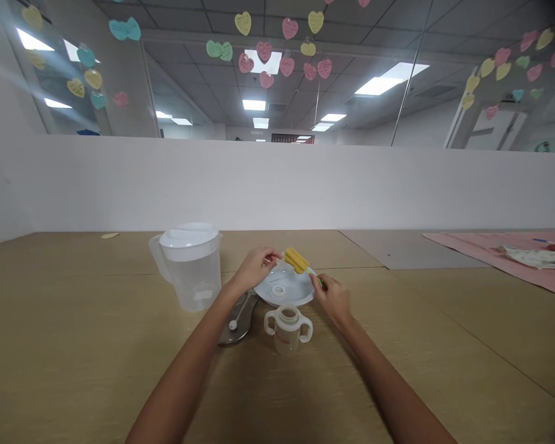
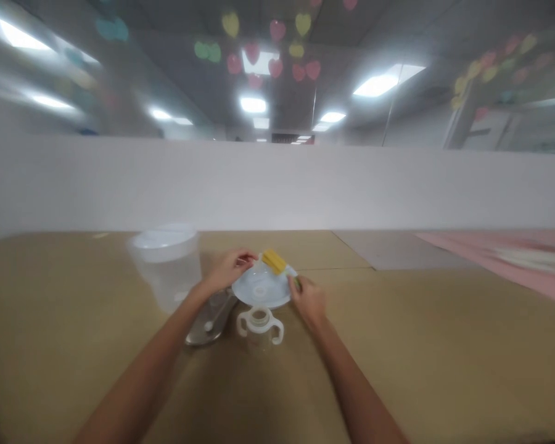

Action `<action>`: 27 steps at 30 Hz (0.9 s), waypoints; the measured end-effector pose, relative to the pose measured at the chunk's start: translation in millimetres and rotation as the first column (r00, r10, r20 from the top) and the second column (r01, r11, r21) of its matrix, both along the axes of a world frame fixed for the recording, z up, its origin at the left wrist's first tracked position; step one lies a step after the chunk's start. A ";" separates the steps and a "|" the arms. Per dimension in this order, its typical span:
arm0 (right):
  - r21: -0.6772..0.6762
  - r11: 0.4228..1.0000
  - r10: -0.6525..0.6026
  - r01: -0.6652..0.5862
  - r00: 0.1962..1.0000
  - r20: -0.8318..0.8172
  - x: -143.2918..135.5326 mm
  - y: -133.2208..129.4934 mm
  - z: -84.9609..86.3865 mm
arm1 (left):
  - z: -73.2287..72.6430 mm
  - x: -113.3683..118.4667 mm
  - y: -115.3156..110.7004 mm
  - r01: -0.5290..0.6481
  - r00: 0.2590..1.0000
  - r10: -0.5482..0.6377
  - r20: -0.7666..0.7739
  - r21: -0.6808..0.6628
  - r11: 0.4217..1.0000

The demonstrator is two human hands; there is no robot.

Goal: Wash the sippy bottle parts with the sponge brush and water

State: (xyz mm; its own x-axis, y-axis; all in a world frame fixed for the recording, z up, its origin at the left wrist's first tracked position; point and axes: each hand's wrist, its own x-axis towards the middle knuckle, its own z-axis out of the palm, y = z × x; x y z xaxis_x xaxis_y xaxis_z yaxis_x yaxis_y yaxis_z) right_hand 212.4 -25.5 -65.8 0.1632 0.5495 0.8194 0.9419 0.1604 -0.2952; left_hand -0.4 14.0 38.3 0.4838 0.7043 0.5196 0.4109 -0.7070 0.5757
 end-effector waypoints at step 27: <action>0.329 0.922 0.162 -0.205 0.975 0.152 0.2 -7.2 0.0 | 47.6 -7.0 -56.8 -0.023 0.976 0.052 -0.211 0.138 0.990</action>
